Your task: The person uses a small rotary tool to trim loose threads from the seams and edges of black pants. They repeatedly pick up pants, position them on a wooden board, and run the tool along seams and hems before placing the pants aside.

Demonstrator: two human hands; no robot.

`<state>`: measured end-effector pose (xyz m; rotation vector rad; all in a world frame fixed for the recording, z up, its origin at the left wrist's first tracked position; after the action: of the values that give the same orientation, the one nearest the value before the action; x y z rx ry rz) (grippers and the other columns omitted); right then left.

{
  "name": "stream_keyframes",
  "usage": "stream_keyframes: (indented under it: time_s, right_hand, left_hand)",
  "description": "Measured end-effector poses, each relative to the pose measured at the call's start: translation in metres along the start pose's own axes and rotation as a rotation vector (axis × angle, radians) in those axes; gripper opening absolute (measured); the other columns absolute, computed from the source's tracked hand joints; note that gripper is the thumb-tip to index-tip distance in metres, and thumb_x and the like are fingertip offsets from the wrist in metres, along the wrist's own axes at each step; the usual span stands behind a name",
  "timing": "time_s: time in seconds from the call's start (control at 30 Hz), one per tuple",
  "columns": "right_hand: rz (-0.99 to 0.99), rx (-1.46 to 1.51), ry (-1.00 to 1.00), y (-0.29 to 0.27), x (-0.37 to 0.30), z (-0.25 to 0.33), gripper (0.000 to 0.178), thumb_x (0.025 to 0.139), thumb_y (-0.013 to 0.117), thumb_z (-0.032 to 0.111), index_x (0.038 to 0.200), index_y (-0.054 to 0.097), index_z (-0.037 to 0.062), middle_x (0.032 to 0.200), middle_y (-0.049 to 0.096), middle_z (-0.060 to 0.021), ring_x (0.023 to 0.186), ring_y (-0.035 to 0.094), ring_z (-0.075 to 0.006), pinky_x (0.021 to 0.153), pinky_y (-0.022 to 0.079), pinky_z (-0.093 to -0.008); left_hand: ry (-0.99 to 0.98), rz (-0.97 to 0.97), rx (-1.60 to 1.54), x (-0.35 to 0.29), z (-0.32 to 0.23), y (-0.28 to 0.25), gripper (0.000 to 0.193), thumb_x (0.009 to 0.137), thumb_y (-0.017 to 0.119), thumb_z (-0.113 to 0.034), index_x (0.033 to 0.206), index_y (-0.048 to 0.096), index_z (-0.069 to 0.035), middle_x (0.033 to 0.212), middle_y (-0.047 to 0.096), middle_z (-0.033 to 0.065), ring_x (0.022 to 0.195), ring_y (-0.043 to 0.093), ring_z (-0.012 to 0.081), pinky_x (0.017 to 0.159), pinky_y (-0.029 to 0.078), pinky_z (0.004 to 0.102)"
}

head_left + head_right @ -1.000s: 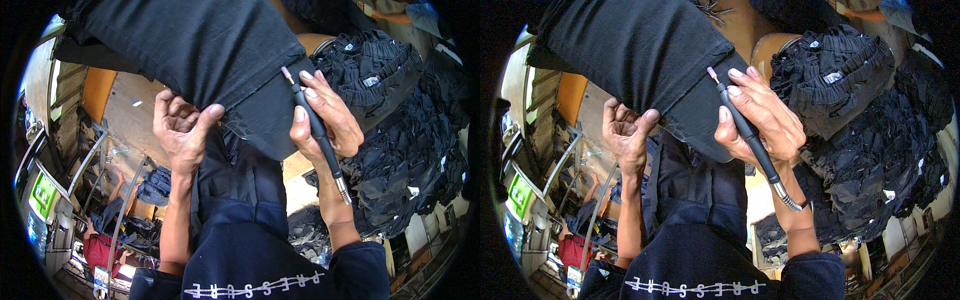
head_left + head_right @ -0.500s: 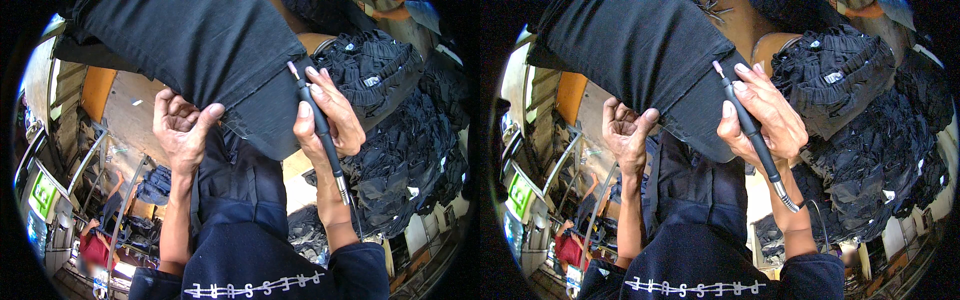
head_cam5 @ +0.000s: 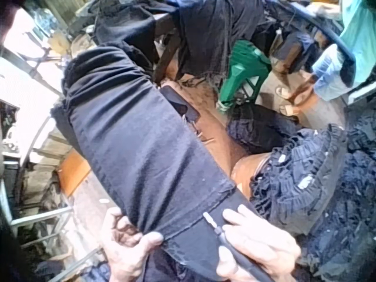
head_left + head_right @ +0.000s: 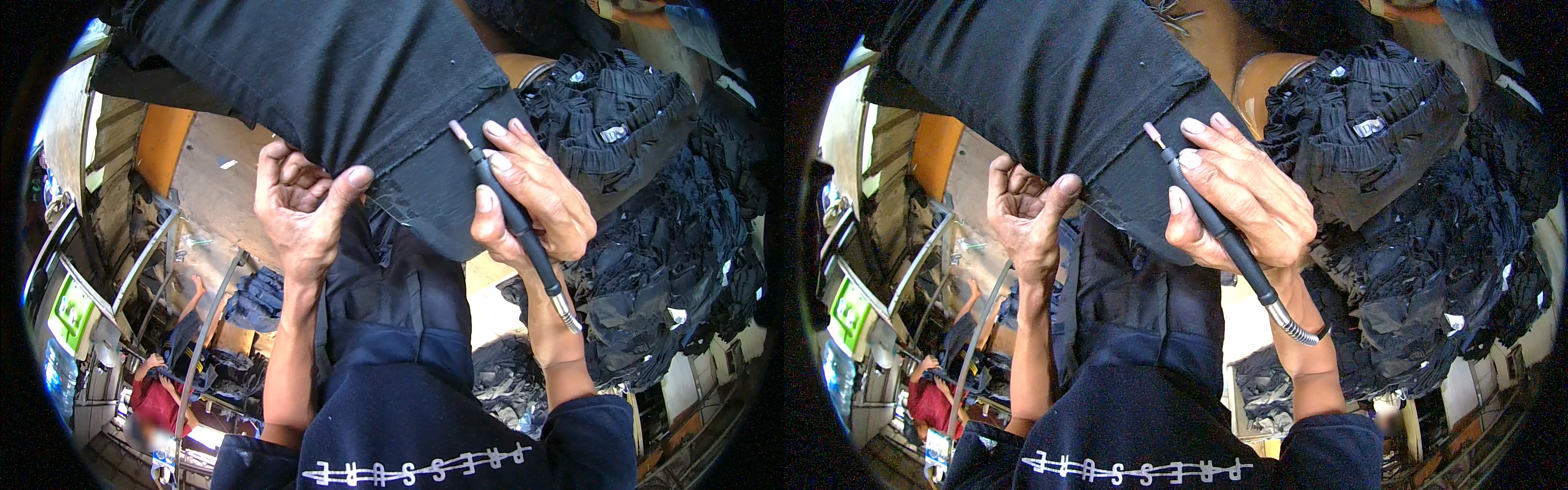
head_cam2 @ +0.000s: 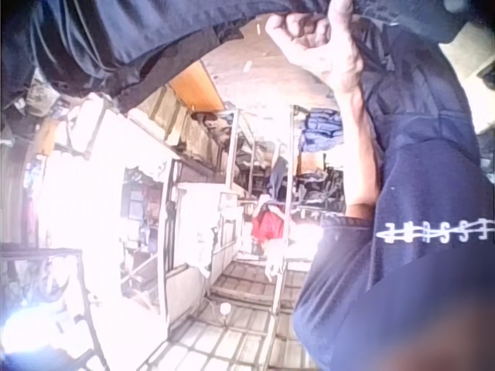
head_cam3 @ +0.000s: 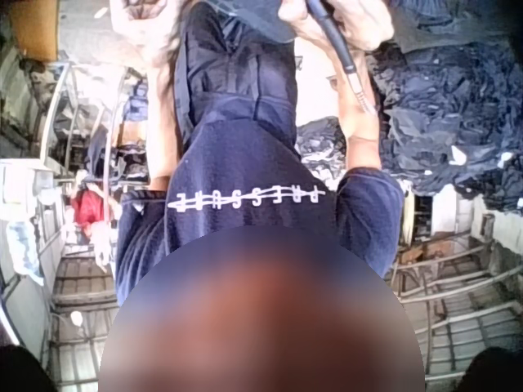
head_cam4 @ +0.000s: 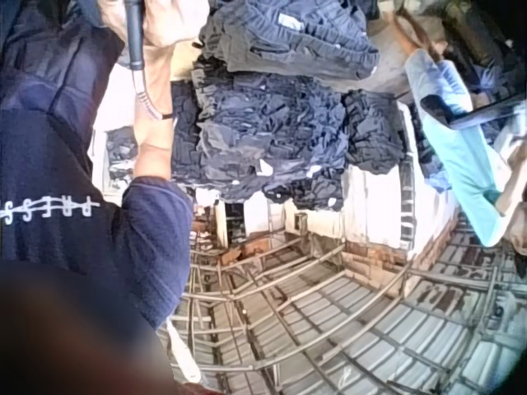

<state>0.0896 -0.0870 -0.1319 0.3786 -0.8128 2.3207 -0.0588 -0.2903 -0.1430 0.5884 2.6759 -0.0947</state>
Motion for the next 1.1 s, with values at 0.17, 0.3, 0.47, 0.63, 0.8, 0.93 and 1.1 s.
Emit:
stream_keyframes:
  time_s: [0.17, 0.3, 0.47, 0.63, 0.8, 0.93, 1.1]
  right_hand:
    - [0.068, 0.014, -0.012, -0.003, 0.003, 0.002, 0.025, 0.088, 0.076, 0.003, 0.111, 0.076, -0.0069, 0.098, 0.082, -0.0236, 0.106, 0.082, -0.043, 0.102, 0.064, -0.0603]
    - [0.062, 0.028, -0.023, -0.002, 0.004, 0.002, 0.025, 0.088, 0.076, 0.003, 0.111, 0.076, -0.0066, 0.098, 0.081, -0.0242, 0.105, 0.082, -0.0436, 0.101, 0.064, -0.0603]
    - [-0.048, 0.005, -0.004, 0.001, 0.001, -0.003, 0.034, 0.083, 0.082, 0.001, 0.116, 0.078, -0.0024, 0.102, 0.081, -0.0196, 0.106, 0.083, -0.0393, 0.102, 0.065, -0.0571]
    - [-0.139, -0.047, 0.09, -0.002, -0.003, -0.004, 0.03, 0.088, 0.081, 0.002, 0.117, 0.076, -0.0043, 0.108, 0.082, -0.0224, 0.109, 0.082, -0.0404, 0.104, 0.064, -0.0586]
    - [-0.43, 0.144, 0.58, -0.017, 0.009, 0.006, 0.049, 0.119, 0.053, 0.039, 0.138, 0.065, -0.0046, 0.122, 0.078, -0.021, 0.116, 0.078, -0.0305, 0.111, 0.058, -0.0462]
    - [-0.592, 0.4, 0.647, -0.029, 0.038, 0.015, 0.041, 0.114, 0.066, 0.038, 0.113, 0.074, -0.0016, 0.103, 0.078, -0.0109, 0.102, 0.074, -0.0198, 0.098, 0.058, -0.0364]
    - [-0.283, -0.075, 0.481, 0.009, 0.079, 0.025, 0.024, 0.097, 0.084, 0.017, 0.113, 0.07, 0.0058, 0.09, 0.073, -0.0099, 0.083, 0.071, -0.0188, 0.077, 0.056, -0.0391]
  left_hand:
    - [0.005, 0.0, 0.015, 0.0, -0.001, 0.0, 0.06, 0.085, 0.096, 0.003, 0.125, 0.051, -0.003, 0.087, 0.043, -0.0055, 0.073, 0.053, 0.0038, 0.069, 0.063, 0.0239]
    - [0.006, 0.013, 0.03, 0.001, -0.003, 0.0, 0.06, 0.085, 0.096, 0.003, 0.125, 0.051, -0.003, 0.087, 0.042, -0.0057, 0.073, 0.052, 0.0036, 0.069, 0.062, 0.0234]
    - [-0.014, 0.007, 0.01, 0.0, -0.001, 0.0, 0.062, 0.085, 0.096, 0.003, 0.126, 0.05, -0.004, 0.087, 0.041, -0.0058, 0.074, 0.052, 0.0035, 0.068, 0.061, 0.0228]
    - [-0.005, 0.026, 0.0, -0.001, -0.001, 0.0, 0.06, 0.086, 0.095, 0.001, 0.126, 0.05, -0.004, 0.088, 0.046, -0.0053, 0.076, 0.053, 0.0039, 0.069, 0.058, 0.022]
    - [-0.083, 0.032, 0.155, -0.006, -0.016, 0.0, 0.085, 0.089, 0.096, -0.013, 0.151, 0.039, -0.003, 0.114, 0.063, 0.0077, 0.097, 0.065, 0.0143, 0.086, 0.061, 0.0296]
    - [-0.094, -0.006, 0.222, -0.004, -0.053, -0.025, 0.104, 0.094, 0.093, -0.033, 0.167, 0.024, -0.004, 0.158, 0.048, 0.0231, 0.133, 0.061, 0.0325, 0.109, 0.056, 0.0453]
    - [0.226, -0.159, 0.524, 0.083, -0.112, -0.089, 0.084, 0.096, 0.09, -0.025, 0.161, 0.042, -0.002, 0.155, 0.054, 0.0219, 0.133, 0.062, 0.0299, 0.111, 0.056, 0.0426]
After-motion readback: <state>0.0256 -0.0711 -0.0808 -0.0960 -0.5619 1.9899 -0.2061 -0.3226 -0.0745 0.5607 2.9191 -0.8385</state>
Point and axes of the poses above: each hand's wrist, its own x-axis towards the middle knuckle, its own y-axis out of the palm, z = x × y, the point moved 1 cm from there along x, towards the middle knuckle
